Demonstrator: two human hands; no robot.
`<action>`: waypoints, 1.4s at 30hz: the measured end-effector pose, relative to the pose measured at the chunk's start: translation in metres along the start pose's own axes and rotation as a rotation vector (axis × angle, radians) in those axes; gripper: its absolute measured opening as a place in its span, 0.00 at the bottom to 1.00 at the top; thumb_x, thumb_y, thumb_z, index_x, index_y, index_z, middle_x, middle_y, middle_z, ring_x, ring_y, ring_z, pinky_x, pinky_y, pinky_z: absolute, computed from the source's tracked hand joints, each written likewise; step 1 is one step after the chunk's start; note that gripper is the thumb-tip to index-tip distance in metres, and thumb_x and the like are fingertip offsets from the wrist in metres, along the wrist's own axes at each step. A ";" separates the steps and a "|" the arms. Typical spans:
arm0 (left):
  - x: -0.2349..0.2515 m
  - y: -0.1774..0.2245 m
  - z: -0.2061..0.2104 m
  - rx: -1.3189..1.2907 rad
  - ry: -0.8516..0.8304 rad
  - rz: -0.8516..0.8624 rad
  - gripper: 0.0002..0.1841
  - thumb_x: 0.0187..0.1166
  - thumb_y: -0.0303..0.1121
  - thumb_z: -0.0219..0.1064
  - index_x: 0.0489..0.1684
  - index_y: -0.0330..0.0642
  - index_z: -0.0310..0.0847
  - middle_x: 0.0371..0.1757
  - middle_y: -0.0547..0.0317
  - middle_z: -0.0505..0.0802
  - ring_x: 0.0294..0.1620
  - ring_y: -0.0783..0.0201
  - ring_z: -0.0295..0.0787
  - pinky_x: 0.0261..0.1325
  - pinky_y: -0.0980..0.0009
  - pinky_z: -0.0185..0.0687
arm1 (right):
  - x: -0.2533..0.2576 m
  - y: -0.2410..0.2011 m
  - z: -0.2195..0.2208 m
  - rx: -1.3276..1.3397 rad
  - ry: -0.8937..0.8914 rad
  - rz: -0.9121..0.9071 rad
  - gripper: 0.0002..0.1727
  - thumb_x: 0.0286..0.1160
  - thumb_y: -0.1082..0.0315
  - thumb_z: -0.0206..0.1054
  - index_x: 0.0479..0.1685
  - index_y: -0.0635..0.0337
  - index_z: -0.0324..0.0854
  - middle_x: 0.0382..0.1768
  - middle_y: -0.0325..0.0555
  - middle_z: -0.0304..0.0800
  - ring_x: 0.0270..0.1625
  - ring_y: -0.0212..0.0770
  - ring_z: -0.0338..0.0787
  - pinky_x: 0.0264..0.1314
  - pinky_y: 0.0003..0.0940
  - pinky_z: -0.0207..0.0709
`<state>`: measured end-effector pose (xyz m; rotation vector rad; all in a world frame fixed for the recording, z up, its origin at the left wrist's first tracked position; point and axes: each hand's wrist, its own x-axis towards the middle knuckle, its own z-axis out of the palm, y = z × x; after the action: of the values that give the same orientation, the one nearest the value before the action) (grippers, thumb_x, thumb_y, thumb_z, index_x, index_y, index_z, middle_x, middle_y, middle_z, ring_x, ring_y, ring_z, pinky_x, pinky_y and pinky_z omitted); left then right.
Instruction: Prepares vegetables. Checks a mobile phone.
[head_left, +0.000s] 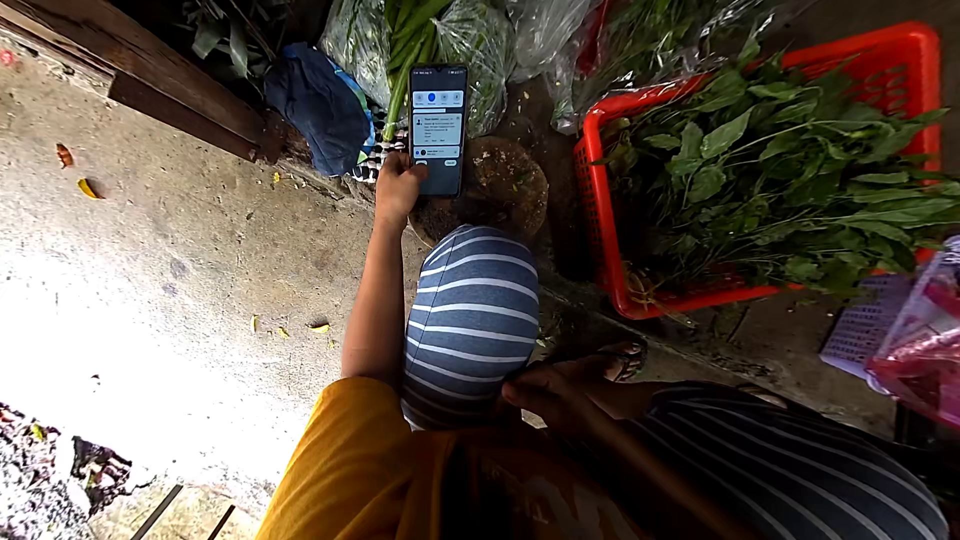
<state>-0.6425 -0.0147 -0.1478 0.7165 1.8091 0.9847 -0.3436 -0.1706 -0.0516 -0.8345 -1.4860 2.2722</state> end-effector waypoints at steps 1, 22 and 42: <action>0.000 0.000 0.000 0.001 0.001 0.001 0.13 0.74 0.28 0.65 0.54 0.32 0.79 0.48 0.47 0.86 0.51 0.57 0.82 0.57 0.54 0.77 | 0.000 0.000 0.000 0.002 0.000 0.002 0.23 0.90 0.56 0.58 0.28 0.57 0.90 0.25 0.25 0.92 0.31 0.10 0.84 0.39 0.10 0.77; 0.000 0.000 0.000 0.012 0.006 0.001 0.13 0.74 0.29 0.65 0.53 0.32 0.79 0.47 0.48 0.86 0.50 0.57 0.81 0.56 0.54 0.76 | 0.000 0.001 -0.001 0.015 -0.010 0.013 0.23 0.90 0.56 0.57 0.29 0.57 0.90 0.25 0.27 0.92 0.30 0.13 0.86 0.39 0.13 0.80; 0.002 -0.004 0.002 0.013 0.039 0.038 0.22 0.90 0.46 0.55 0.54 0.32 0.80 0.50 0.44 0.87 0.54 0.54 0.83 0.61 0.50 0.75 | -0.001 0.003 0.000 0.018 -0.009 0.003 0.24 0.91 0.55 0.56 0.29 0.57 0.90 0.25 0.28 0.93 0.31 0.14 0.87 0.40 0.13 0.80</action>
<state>-0.6414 -0.0144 -0.1525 0.7468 1.8433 1.0197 -0.3428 -0.1722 -0.0545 -0.8232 -1.4676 2.2914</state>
